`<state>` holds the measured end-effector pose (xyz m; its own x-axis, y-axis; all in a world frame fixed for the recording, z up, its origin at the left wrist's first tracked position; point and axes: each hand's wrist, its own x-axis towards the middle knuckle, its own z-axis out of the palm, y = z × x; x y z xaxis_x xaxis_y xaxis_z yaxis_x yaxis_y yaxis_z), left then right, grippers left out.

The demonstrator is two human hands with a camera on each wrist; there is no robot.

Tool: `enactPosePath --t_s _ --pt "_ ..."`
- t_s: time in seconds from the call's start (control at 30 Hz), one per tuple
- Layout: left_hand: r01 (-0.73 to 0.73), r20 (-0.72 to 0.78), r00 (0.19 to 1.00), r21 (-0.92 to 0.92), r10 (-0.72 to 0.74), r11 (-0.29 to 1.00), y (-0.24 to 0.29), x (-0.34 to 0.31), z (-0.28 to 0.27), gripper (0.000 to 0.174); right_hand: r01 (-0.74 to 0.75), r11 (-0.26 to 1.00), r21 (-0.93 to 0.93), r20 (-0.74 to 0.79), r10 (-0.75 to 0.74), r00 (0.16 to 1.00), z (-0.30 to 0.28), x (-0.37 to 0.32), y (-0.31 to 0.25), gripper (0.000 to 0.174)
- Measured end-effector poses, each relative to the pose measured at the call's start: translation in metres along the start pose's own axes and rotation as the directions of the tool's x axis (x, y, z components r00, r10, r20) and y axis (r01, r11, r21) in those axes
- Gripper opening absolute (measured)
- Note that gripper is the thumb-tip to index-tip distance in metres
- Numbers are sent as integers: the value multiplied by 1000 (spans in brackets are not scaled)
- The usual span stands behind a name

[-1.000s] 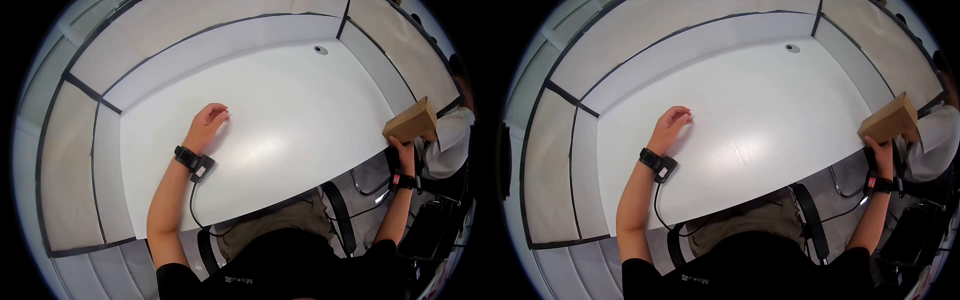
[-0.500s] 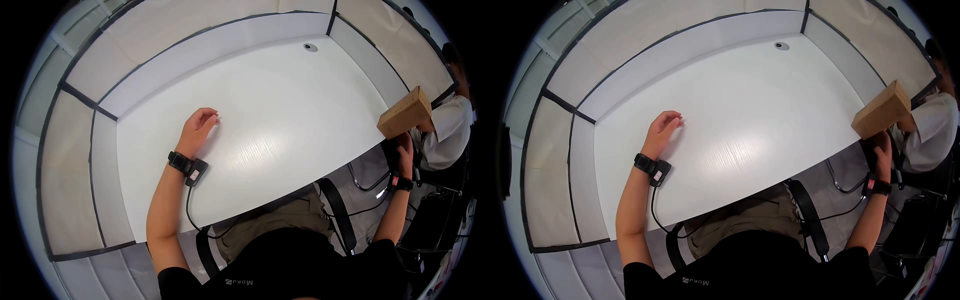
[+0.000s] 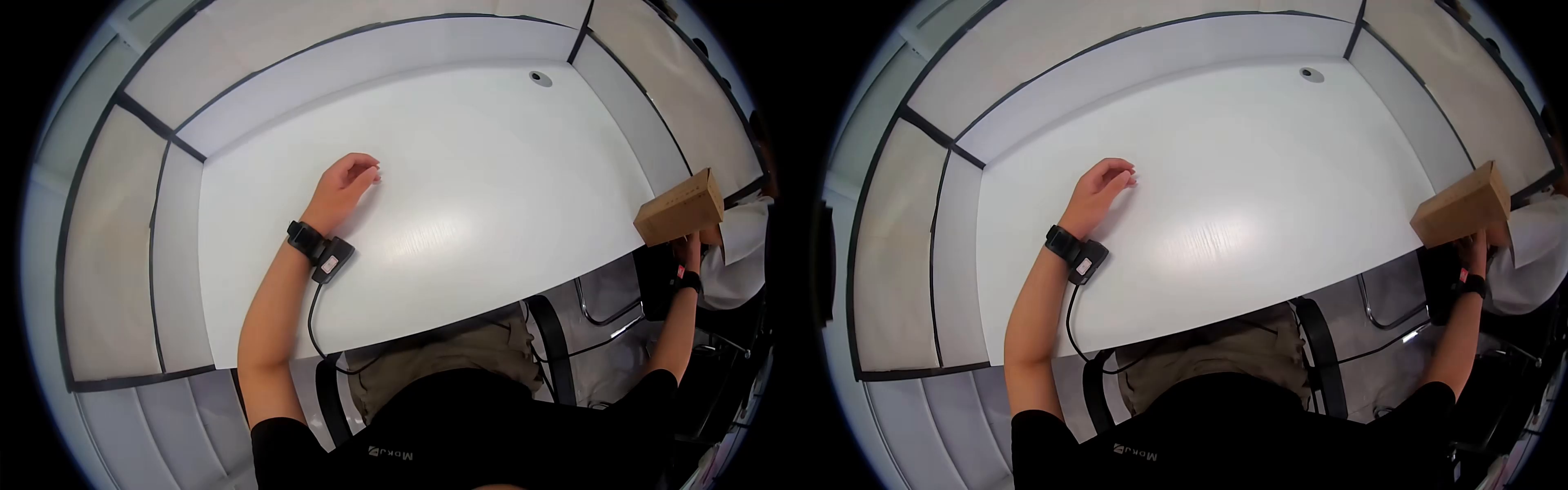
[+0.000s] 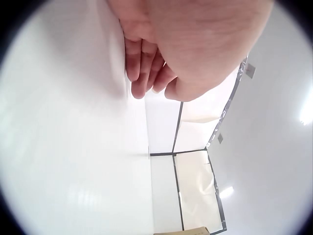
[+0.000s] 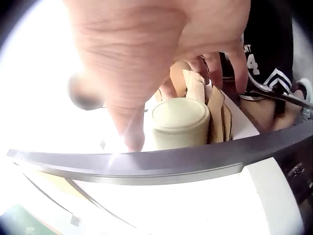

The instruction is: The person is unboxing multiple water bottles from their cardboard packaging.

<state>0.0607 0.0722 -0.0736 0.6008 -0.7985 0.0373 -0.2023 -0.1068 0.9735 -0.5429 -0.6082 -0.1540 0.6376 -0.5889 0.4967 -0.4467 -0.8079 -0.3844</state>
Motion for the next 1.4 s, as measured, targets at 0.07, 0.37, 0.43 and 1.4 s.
enactPosePath --t_s 0.07,0.37,0.43,1.4 --pt "3 -2 1000 -8 -3 1000 -3 1 -1 24 -266 862 432 21 286 958 8 7 -5 50" --pt "48 -18 999 0 -48 999 3 -1 2 23 -311 916 252 239 253 938 -7 -4 25 30" --pt "43 -20 999 19 -43 999 1 1 1 22 -498 708 501 253 431 866 -14 -13 14 32" --pt "-14 -18 1000 -3 14 1000 -8 2 1 24 406 -176 897 -313 395 864 -129 -263 -111 91"
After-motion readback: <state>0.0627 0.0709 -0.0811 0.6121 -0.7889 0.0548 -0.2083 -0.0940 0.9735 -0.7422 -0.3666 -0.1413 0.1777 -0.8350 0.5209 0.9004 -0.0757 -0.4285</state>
